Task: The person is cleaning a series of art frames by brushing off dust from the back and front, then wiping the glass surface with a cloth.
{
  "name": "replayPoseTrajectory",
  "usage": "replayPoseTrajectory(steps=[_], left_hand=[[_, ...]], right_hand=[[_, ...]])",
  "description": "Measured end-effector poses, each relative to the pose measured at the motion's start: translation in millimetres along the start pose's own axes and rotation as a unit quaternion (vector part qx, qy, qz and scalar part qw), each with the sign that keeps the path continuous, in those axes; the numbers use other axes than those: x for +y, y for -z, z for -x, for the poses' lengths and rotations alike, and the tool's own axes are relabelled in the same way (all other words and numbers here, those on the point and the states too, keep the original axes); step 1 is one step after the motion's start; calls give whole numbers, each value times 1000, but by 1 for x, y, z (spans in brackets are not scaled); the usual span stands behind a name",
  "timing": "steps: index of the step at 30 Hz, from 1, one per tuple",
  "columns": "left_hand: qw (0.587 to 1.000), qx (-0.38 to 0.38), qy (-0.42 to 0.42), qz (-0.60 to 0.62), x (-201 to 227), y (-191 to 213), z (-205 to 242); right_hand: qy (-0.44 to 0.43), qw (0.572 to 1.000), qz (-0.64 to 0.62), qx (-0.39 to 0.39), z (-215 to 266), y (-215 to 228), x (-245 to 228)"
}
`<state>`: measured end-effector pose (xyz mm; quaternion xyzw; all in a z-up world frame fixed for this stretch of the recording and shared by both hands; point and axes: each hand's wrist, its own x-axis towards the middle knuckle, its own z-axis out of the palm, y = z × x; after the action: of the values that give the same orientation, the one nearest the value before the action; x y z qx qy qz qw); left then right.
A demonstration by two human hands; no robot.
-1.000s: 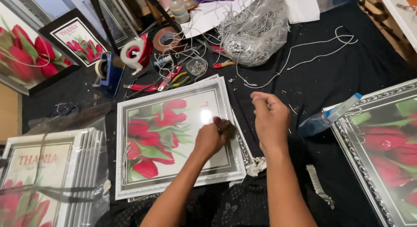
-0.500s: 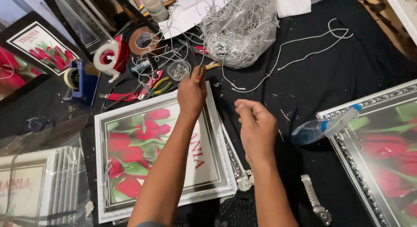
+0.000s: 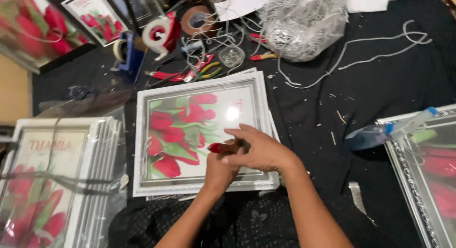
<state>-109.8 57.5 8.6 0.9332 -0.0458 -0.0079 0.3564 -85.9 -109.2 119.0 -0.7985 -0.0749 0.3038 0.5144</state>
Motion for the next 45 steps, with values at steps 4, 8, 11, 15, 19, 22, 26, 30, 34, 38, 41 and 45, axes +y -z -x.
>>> replayPoseTrajectory(steps=[4,8,11,15,19,22,26,30,34,38,41,45], left_hand=[[999,3,-32,10,-1,0,39],[994,-30,-104,27,-2,-5,73],[979,-116,-155,-60,-37,-34,103],[907,-349,-49,-230,-32,-7,100],[886,-383,15,-261,-69,68,77],[889,-312,137,-307,-153,100,53],[930,38,331,-155,-262,121,31],[795,405,350,286,-209,178,33],[727,487,367,316,-241,176,21],[701,532,369,298,-252,177,11],[683,534,360,345,-265,173,-1],[648,526,337,435,-239,188,6]], right_hand=[[-18,993,97,-61,-14,-52,5],[-30,990,133,31,-10,-56,21],[-62,974,137,171,-15,-39,53],[-122,946,148,261,14,-33,30],[-132,922,190,312,9,-57,76],[-151,899,285,298,9,-78,95],[-203,890,324,248,-1,-113,87],[-124,913,285,263,-33,-167,88],[-97,933,256,234,-61,-260,18],[-21,960,166,223,-106,-328,-28],[16,975,21,222,-144,-344,-36],[76,947,-118,289,-136,-286,-53]])
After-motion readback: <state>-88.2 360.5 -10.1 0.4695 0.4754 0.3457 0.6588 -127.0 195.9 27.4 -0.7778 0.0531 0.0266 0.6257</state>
